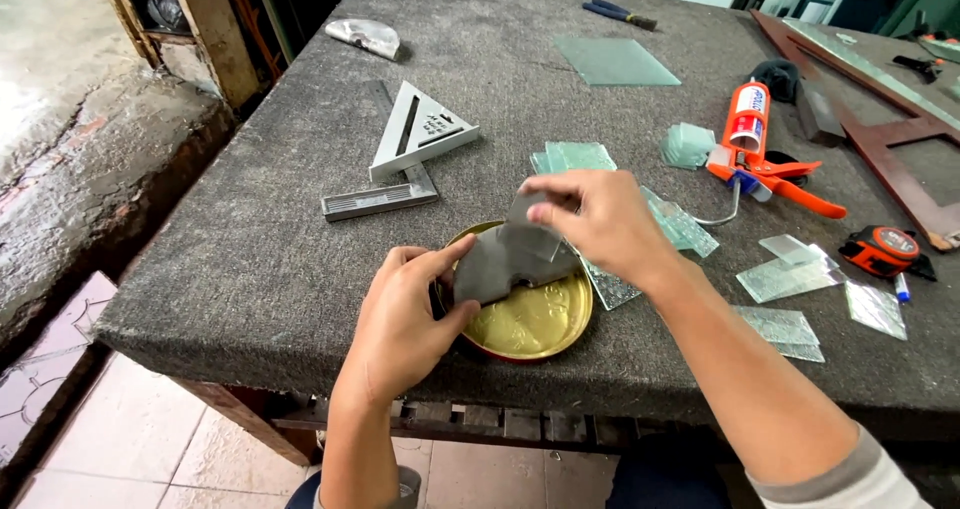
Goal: Smoothing the edges of small rectangular glass pieces using a manual grinding stone and water.
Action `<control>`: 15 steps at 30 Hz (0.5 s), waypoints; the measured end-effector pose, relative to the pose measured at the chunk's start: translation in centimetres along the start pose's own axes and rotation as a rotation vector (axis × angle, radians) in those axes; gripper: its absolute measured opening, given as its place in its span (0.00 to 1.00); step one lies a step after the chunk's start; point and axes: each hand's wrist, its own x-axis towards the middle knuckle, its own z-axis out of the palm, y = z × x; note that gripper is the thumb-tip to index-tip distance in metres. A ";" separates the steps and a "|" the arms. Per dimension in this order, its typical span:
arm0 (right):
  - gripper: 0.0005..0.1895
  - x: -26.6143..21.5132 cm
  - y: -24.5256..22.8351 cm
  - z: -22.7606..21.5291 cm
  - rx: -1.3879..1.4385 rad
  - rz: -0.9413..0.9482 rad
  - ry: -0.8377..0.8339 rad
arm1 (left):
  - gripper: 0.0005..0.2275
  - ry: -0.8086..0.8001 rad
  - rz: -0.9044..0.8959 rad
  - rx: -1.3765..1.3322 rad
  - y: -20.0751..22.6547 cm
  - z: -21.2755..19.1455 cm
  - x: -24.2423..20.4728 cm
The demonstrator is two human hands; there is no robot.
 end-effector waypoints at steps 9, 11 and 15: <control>0.26 -2.1 -0.8 -2.1 0.951 0.277 0.385 | 0.34 0.004 -0.055 0.019 -0.2 0.5 0.0; 0.27 -3.5 -1.2 -1.7 0.973 0.236 0.400 | 0.34 0.018 -0.039 0.025 -0.4 0.8 0.1; 0.29 -6.1 -2.0 -0.5 0.886 0.194 0.443 | 0.33 -0.001 -0.048 0.001 -0.3 0.7 0.0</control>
